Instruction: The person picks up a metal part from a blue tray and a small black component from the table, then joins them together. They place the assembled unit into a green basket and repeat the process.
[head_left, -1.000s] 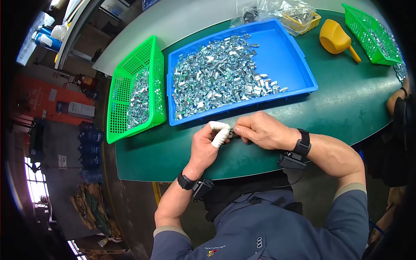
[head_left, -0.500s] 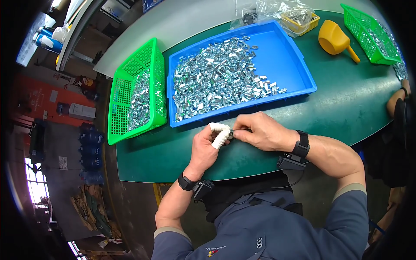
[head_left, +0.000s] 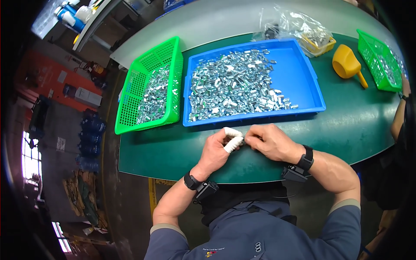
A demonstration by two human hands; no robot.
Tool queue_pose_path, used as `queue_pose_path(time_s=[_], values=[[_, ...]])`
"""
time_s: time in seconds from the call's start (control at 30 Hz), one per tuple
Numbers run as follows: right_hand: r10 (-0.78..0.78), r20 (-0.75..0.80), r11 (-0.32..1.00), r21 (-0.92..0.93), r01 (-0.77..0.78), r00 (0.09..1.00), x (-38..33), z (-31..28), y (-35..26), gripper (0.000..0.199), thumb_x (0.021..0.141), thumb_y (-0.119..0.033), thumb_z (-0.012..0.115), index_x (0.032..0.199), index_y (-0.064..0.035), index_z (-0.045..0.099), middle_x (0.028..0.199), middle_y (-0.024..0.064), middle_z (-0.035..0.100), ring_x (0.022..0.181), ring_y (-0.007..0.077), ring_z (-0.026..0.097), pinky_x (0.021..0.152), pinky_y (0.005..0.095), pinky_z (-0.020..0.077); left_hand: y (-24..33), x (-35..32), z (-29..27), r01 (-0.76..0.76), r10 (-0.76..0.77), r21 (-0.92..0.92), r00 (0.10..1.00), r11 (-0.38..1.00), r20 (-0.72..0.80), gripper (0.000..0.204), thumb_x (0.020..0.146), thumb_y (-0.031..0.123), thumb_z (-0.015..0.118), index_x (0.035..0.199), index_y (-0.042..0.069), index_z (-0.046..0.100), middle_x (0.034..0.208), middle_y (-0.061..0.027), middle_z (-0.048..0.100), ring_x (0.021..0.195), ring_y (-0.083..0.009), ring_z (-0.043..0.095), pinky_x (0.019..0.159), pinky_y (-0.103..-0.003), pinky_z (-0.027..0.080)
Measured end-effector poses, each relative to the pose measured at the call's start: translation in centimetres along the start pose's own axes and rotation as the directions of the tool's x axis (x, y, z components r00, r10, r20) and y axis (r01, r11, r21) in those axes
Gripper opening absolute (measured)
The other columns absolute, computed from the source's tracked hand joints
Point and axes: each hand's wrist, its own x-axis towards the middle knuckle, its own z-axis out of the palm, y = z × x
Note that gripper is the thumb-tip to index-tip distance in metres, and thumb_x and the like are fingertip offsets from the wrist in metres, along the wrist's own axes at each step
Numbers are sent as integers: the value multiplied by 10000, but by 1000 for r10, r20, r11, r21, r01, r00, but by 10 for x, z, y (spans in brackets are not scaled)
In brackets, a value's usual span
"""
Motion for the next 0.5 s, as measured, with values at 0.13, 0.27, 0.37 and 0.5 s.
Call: queue_pose_path(time_s=[0.13, 0.27, 0.37, 0.5], values=[[-24, -73, 984, 173, 36, 997, 0, 8, 2, 203, 973, -184, 666, 1007, 16, 666, 788, 103, 699, 703, 161, 630, 653, 344, 495, -2, 1, 0, -22, 22, -2, 1000, 1000, 16, 133, 1015, 137, 673, 1082, 22, 674, 950, -52, 725, 825, -109, 684, 730, -266, 562], [24, -29, 998, 67, -22, 999, 0, 6, 1, 198, 968, -165, 675, 1018, 26, 662, 772, 75, 677, 700, 107, 573, 644, 311, 481, -7, 1, -2, -23, 23, -14, 999, 1000, 26, 133, 1014, 135, 674, 1080, 20, 672, 950, -45, 721, 827, -108, 680, 735, -270, 564], [26, -58, 986, 167, -16, 998, -1, 11, -2, 168, 974, -142, 674, 969, 26, 674, 748, 26, 632, 691, 70, 534, 624, 278, 460, -8, 1, -2, -21, 21, -18, 999, 1000, 39, 134, 1014, 136, 675, 1079, 19, 672, 953, -43, 720, 831, -109, 680, 739, -270, 565], [31, -48, 992, 123, -25, 998, 0, 8, -7, 165, 979, -138, 677, 977, 26, 684, 760, 7, 626, 709, 50, 527, 631, 253, 458, -7, -1, -2, -13, 16, -62, 998, 998, 58, 145, 1013, 144, 678, 1082, 17, 672, 955, -43, 718, 842, -106, 678, 744, -270, 564]])
